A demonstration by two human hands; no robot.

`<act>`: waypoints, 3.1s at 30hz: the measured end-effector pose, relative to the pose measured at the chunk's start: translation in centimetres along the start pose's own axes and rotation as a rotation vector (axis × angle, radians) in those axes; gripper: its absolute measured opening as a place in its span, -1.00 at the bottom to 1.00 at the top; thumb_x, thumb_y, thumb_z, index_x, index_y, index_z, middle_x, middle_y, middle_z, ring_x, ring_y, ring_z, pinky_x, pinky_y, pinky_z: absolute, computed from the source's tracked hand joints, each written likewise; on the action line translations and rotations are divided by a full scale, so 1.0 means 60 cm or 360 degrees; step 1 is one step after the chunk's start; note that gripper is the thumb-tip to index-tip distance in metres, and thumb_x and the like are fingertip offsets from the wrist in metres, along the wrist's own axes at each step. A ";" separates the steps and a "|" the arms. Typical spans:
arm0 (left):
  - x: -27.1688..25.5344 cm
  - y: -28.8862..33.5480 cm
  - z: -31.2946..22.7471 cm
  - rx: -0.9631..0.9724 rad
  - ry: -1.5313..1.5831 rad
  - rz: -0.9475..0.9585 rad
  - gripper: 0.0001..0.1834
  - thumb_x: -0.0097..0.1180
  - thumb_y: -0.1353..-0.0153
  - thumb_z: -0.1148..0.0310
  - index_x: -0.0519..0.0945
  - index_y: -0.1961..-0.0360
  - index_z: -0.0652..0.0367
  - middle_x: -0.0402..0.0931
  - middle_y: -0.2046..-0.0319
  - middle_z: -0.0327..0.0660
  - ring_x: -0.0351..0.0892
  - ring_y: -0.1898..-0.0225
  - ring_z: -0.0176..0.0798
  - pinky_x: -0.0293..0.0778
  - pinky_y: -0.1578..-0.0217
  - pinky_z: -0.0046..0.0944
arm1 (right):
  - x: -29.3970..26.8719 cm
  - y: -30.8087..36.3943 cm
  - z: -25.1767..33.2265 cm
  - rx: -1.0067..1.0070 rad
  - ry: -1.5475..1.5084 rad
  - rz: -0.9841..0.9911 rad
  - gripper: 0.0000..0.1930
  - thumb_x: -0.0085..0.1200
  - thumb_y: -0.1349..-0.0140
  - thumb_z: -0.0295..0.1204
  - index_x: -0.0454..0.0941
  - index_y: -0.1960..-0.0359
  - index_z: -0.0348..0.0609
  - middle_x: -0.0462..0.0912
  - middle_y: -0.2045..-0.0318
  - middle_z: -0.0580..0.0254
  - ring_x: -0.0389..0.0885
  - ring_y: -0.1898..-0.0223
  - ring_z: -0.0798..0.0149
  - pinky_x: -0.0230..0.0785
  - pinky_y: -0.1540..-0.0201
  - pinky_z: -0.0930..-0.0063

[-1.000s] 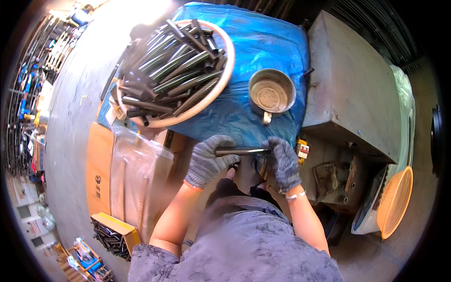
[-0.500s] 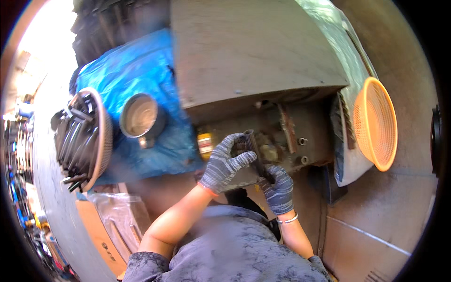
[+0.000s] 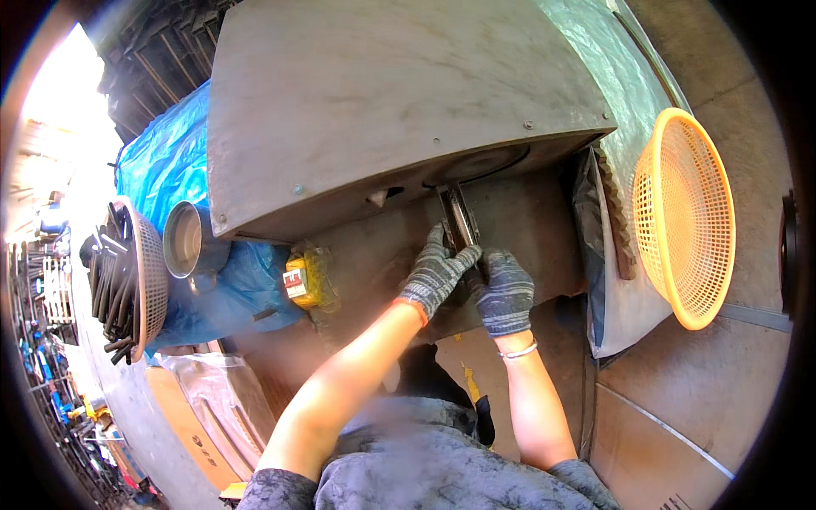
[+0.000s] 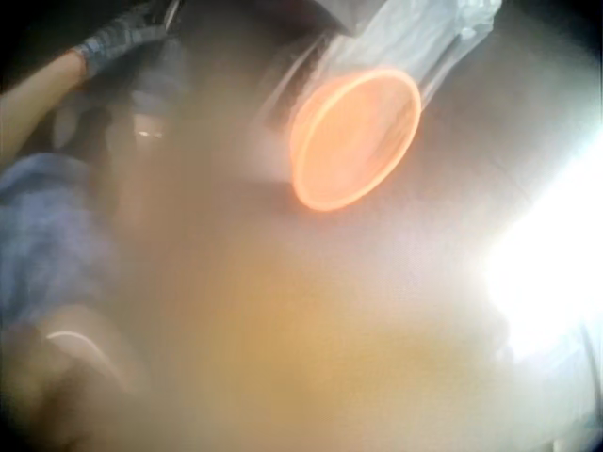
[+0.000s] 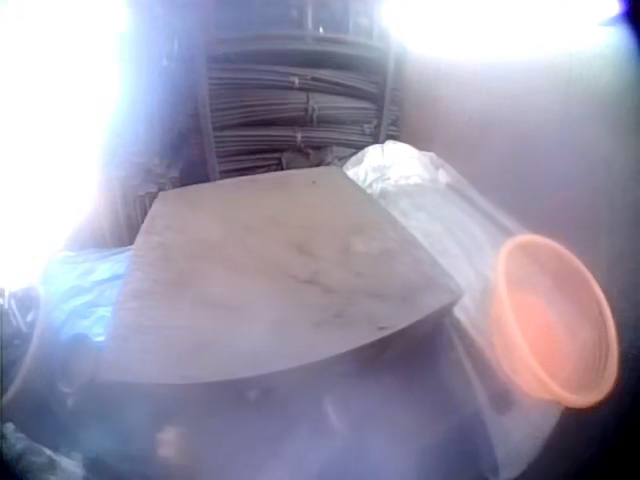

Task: The person inserts a metal tube into a rotating deburring machine, rotates the tube by hand, and then applies a liquid to the tube using a brush. The tube is then placed into a basket.

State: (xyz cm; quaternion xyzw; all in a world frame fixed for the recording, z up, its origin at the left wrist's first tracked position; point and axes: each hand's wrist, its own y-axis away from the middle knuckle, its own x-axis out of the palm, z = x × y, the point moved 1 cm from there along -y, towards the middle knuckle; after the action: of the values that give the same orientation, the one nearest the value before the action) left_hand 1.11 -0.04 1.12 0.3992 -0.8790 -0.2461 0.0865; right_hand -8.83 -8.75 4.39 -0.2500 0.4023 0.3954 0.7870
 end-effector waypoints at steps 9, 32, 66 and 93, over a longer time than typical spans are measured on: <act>0.019 -0.025 0.014 0.0148 0.0005 -0.0106 -0.56 0.17 -0.20 0.36 0.41 -0.08 0.25 0.56 0.11 -0.07 0.53 0.09 -0.22 0.43 0.03 -0.23 | -0.007 -0.001 -0.043 -0.0366 0.0020 -0.0018 -0.70 0.28 0.09 -0.40 0.65 0.24 -0.06 0.58 0.31 0.13 0.54 0.24 0.05 0.43 0.18 0.23; 0.022 -0.036 0.035 0.0124 0.0243 -0.0009 -0.63 0.16 -0.19 0.46 0.47 -0.04 0.22 0.57 0.11 -0.20 0.50 0.09 -0.33 0.41 0.00 -0.30 | 0.005 -0.025 -0.066 -0.0292 -0.0129 -0.0042 -0.60 0.38 0.22 -0.31 0.63 0.26 -0.11 0.58 0.28 0.13 0.51 0.18 0.03 0.30 0.08 0.16; 0.020 -0.038 0.034 0.0109 0.0137 -0.0017 -0.66 0.14 -0.20 0.47 0.47 -0.01 0.24 0.57 0.16 -0.22 0.50 0.16 -0.37 0.44 0.09 -0.33 | 0.022 -0.031 -0.078 -0.0288 -0.0282 0.0096 -0.70 0.37 0.17 -0.25 0.60 0.44 -0.12 0.55 0.46 0.11 0.51 0.36 0.02 0.35 0.27 0.16; 0.015 -0.037 0.033 0.0071 0.0293 -0.0008 -0.63 0.19 -0.17 0.44 0.47 -0.01 0.25 0.57 0.15 -0.17 0.49 0.15 -0.35 0.44 0.07 -0.32 | 0.034 -0.030 -0.088 -0.0163 -0.0591 0.0217 -0.73 0.39 0.16 -0.36 0.61 0.43 -0.18 0.56 0.44 0.08 0.53 0.34 0.03 0.37 0.24 0.20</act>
State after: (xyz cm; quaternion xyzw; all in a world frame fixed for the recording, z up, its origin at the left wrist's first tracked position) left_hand 1.29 -1.21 -1.73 0.4242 -0.8715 -0.1890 0.1575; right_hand -8.90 -12.63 -0.06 -0.1846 0.2456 0.5071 0.8053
